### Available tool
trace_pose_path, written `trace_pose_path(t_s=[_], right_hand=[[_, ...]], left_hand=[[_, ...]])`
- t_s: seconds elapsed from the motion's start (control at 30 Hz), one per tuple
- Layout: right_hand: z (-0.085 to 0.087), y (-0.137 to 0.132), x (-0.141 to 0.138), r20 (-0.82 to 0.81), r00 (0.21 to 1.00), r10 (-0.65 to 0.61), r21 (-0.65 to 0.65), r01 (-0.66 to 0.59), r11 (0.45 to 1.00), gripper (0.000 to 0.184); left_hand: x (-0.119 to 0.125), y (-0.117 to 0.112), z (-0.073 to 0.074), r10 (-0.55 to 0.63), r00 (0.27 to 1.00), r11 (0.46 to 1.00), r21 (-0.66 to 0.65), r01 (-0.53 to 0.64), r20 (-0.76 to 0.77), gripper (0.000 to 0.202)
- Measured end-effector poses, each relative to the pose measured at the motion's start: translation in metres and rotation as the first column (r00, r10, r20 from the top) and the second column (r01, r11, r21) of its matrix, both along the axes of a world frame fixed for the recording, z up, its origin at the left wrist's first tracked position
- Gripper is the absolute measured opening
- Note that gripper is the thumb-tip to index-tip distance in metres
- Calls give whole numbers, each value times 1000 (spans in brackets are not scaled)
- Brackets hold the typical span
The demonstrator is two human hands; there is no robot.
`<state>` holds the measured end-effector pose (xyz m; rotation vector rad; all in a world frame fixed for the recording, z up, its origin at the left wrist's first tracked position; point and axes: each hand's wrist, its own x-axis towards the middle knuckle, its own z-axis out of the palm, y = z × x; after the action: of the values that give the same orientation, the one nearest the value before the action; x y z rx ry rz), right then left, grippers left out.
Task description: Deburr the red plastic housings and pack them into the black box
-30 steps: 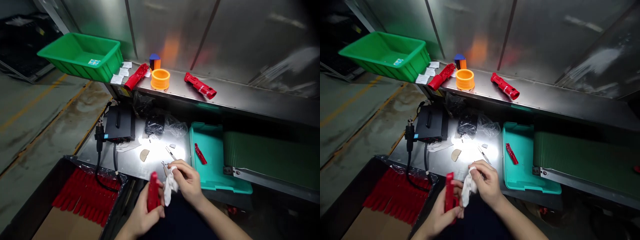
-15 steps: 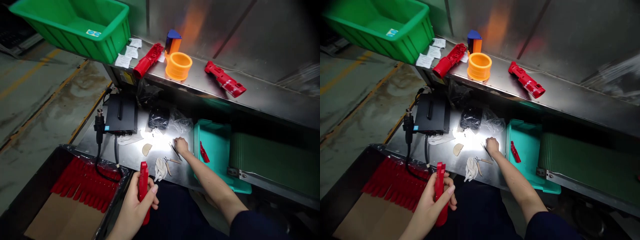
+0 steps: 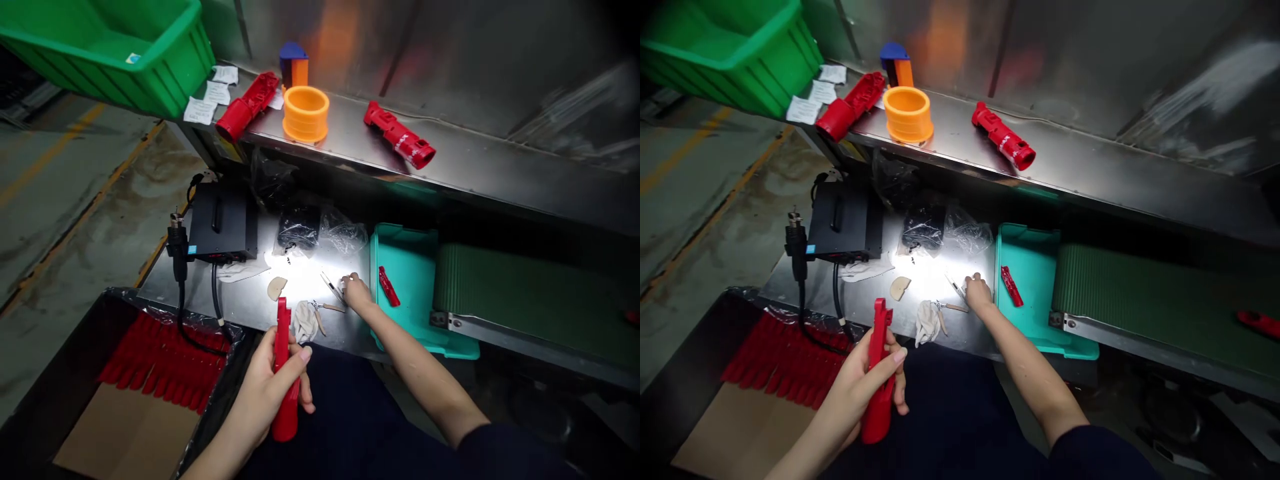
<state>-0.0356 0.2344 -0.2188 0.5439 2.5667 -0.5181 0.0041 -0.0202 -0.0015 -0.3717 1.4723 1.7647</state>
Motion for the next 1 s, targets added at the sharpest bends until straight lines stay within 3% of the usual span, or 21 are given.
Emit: trace_pose_path(t_s=[0.13,0.27,0.33,0.43,0.5,0.6,0.67,0.8,1.0], right_hand=[[2,-3,-13,26,1000,-11,-106,13,994,34],[27,-3,-13,-57,998,-19,-250,5,968,30],[54,-3,-5,-141,990,-28,-339,-22,941,25],[111,-4,18,-293,955,-41,-489,-112,865,20],[154,-6,38,-368,929,-43,-594,-199,779,24],[209,-12,63,-480,853,-203,-773,-303,558,30],[234,-15,72,-559,780,-281,-779,-377,502,22],[258,-20,83,-697,661,-276,-669,-462,583,13],[266,-32,90,-840,528,-125,-435,-517,737,22]], left_hand=[[5,15,9,23,1000,1000,-9,-23,16,42],[11,24,19,64,997,998,-5,-64,32,46],[14,27,24,48,999,999,-15,-48,13,45],[17,31,31,2,999,996,-93,-7,-44,42],[20,35,35,-40,997,988,-150,30,-65,41],[24,42,38,-123,990,972,-209,106,-73,41],[27,45,38,-193,979,955,-240,171,-70,40],[29,48,38,-299,953,919,-285,272,-53,42],[33,48,40,-351,931,902,-303,307,-100,34]])
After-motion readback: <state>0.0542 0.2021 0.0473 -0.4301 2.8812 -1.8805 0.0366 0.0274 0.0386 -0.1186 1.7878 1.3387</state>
